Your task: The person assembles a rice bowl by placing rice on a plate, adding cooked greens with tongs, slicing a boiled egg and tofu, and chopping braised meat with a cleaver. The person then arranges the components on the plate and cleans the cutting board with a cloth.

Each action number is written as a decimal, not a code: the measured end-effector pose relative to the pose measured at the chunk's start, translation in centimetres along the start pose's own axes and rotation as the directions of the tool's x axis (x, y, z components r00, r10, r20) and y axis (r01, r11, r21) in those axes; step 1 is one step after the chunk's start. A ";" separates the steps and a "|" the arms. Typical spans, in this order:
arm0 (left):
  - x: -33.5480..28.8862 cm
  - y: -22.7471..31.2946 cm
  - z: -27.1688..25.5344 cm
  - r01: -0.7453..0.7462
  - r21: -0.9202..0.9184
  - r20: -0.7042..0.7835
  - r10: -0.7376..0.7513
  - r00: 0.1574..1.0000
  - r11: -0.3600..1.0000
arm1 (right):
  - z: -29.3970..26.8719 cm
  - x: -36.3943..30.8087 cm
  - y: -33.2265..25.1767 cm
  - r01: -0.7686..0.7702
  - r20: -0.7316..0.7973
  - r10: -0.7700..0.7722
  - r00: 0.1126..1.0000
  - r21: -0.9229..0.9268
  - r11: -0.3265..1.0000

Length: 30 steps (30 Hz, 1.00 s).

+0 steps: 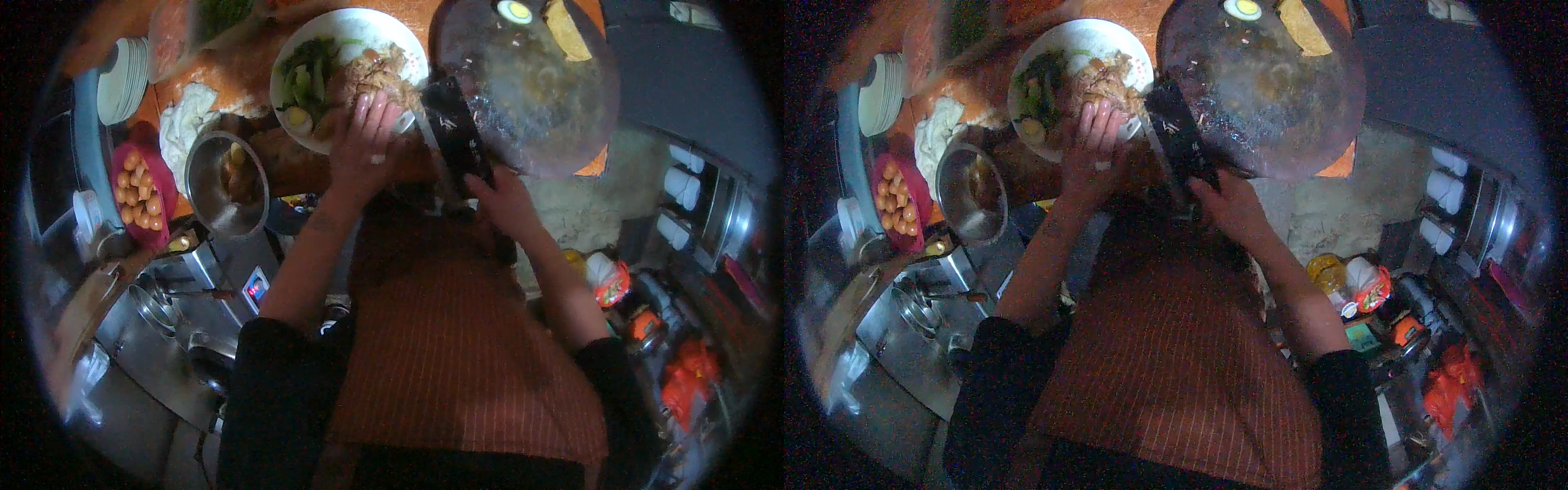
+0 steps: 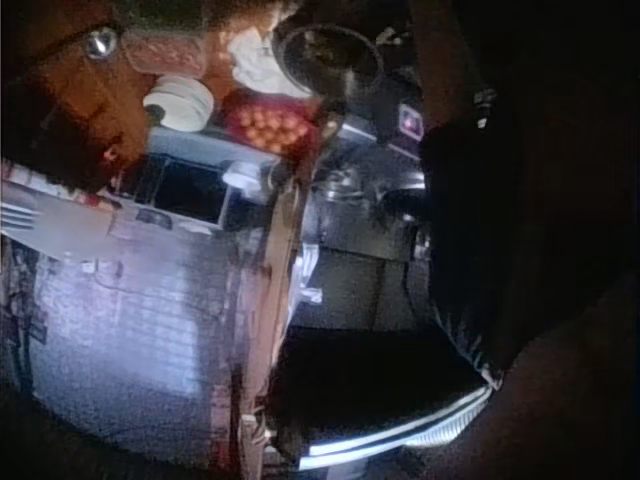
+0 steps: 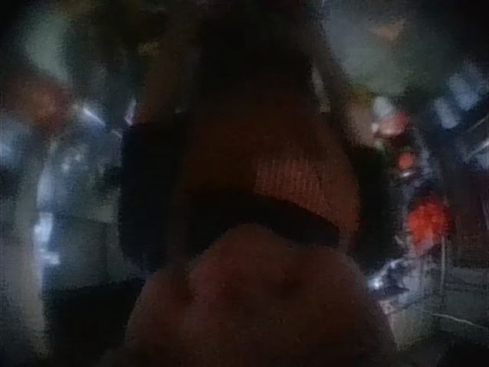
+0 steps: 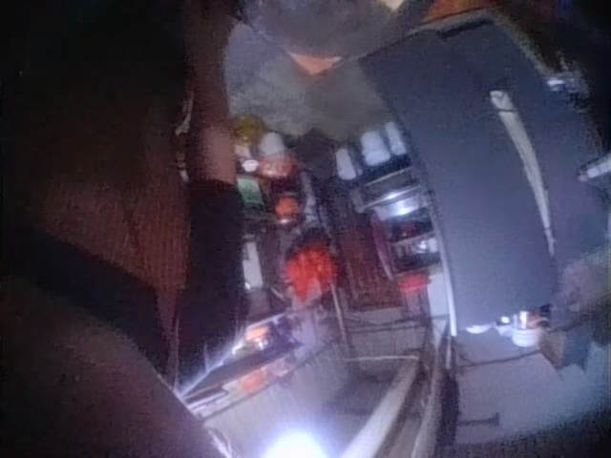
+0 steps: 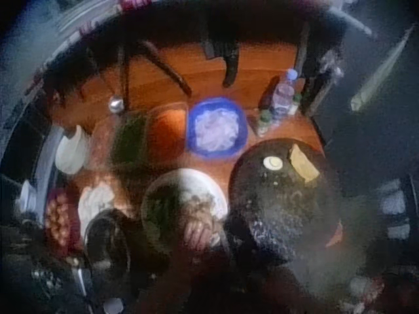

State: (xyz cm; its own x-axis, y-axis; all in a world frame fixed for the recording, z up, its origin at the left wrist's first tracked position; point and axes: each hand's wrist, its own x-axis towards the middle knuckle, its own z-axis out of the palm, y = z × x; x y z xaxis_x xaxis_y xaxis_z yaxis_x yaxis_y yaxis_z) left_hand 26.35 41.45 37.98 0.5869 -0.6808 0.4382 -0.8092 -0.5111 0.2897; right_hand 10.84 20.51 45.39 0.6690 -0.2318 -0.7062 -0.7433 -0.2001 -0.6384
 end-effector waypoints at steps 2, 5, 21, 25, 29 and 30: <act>-1.0 -0.1 -0.8 0.003 0.047 0.155 -0.010 0.988 0.999 | -0.3 0.0 -0.5 -0.046 0.035 0.045 0.998 0.032 0.998; -2.3 -0.1 -1.6 0.008 0.073 0.218 -0.024 0.976 0.997 | -0.6 -0.1 -0.7 -0.084 0.058 0.082 0.995 0.037 0.996; 1.5 1.2 1.3 0.102 0.121 -0.098 -0.090 0.991 0.987 | -1.7 -0.3 -3.7 -0.067 -0.043 0.064 0.997 -0.083 0.994; 2.6 0.5 1.3 0.086 0.082 -0.114 -0.076 0.991 0.993 | -2.4 -0.7 -4.6 -0.088 -0.062 0.078 0.995 -0.178 0.980; 3.4 -0.5 0.6 0.088 0.027 -0.107 -0.084 0.991 0.996 | -3.1 -0.9 -4.5 -0.052 -0.033 0.048 0.998 -0.145 0.988; 3.3 -0.7 0.1 0.092 0.034 -0.057 -0.090 0.994 0.995 | -3.2 -0.9 -4.3 -0.045 -0.030 0.041 0.999 -0.144 0.989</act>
State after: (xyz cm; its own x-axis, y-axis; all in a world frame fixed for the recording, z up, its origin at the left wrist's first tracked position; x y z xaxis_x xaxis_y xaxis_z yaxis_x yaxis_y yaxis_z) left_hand 28.82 39.47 39.12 0.6548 -0.6013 0.4579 -0.7505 -0.5890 0.2998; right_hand 13.37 18.49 49.76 0.6371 -0.2680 -0.7227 -0.7660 -0.3241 -0.5551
